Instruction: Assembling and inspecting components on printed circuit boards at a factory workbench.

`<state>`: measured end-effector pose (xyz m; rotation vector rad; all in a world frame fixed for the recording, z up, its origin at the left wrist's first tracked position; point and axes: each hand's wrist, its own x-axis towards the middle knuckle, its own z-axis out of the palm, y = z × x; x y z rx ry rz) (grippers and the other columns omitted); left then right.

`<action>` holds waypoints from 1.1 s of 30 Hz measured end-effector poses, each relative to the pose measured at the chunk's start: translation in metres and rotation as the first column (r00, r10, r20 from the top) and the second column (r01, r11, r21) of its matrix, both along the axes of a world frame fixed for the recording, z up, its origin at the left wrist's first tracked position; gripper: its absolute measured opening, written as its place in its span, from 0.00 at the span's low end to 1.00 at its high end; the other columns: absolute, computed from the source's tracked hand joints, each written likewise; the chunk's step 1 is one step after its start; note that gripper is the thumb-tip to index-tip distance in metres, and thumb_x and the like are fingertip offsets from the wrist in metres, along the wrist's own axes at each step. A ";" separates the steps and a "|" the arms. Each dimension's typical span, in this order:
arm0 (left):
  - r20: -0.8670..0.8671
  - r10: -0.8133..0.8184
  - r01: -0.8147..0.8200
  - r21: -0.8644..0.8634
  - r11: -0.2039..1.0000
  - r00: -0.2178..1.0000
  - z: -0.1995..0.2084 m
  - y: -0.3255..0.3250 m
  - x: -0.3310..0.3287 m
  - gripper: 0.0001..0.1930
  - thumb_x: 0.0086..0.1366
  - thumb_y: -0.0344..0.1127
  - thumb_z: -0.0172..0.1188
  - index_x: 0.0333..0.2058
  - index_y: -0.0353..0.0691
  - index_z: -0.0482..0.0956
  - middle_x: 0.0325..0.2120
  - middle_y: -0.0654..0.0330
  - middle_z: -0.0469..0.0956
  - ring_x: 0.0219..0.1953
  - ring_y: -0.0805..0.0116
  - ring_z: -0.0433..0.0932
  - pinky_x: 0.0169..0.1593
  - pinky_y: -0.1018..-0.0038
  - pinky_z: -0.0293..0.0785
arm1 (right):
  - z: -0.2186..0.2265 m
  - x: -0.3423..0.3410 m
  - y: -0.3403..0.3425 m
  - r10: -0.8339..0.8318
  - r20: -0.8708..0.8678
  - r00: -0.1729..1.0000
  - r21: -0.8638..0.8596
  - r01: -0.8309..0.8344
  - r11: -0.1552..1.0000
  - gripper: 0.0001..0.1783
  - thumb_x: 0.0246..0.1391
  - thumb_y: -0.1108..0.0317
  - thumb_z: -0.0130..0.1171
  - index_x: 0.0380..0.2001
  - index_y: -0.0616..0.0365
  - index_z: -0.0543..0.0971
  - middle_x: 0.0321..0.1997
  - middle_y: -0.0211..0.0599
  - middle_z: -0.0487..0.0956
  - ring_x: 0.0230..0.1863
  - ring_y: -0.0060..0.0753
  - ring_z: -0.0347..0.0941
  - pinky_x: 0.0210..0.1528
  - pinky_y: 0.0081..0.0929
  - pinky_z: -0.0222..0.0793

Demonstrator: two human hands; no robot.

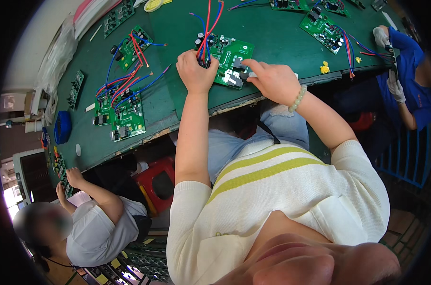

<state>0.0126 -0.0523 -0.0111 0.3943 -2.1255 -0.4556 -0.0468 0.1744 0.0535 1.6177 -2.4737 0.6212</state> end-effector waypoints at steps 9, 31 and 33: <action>-0.093 -0.043 0.027 -0.166 0.986 0.995 0.001 -0.001 -0.002 0.17 0.41 0.35 0.67 0.29 0.38 0.71 0.33 0.54 0.76 0.40 0.54 0.74 0.42 0.62 0.67 | 0.013 0.006 -0.017 0.034 -0.066 0.997 0.288 -0.014 0.958 0.18 0.51 0.68 0.57 0.46 0.55 0.69 0.26 0.42 0.79 0.25 0.44 0.78 0.24 0.38 0.72; -0.103 -0.055 0.039 -0.158 0.987 0.993 0.001 0.000 -0.004 0.17 0.40 0.34 0.67 0.29 0.39 0.71 0.30 0.56 0.75 0.41 0.56 0.74 0.42 0.62 0.67 | 0.037 -0.004 -0.033 0.122 0.044 0.992 0.409 -0.129 0.903 0.11 0.49 0.73 0.54 0.38 0.58 0.71 0.24 0.42 0.80 0.27 0.46 0.79 0.27 0.41 0.73; -0.104 -0.055 0.038 -0.156 0.987 0.993 0.002 0.000 -0.004 0.17 0.40 0.35 0.67 0.29 0.39 0.71 0.30 0.57 0.75 0.41 0.56 0.74 0.42 0.62 0.67 | 0.038 -0.004 -0.035 0.096 0.041 0.995 0.412 -0.104 0.905 0.10 0.50 0.72 0.54 0.38 0.57 0.71 0.24 0.42 0.80 0.28 0.46 0.79 0.27 0.41 0.73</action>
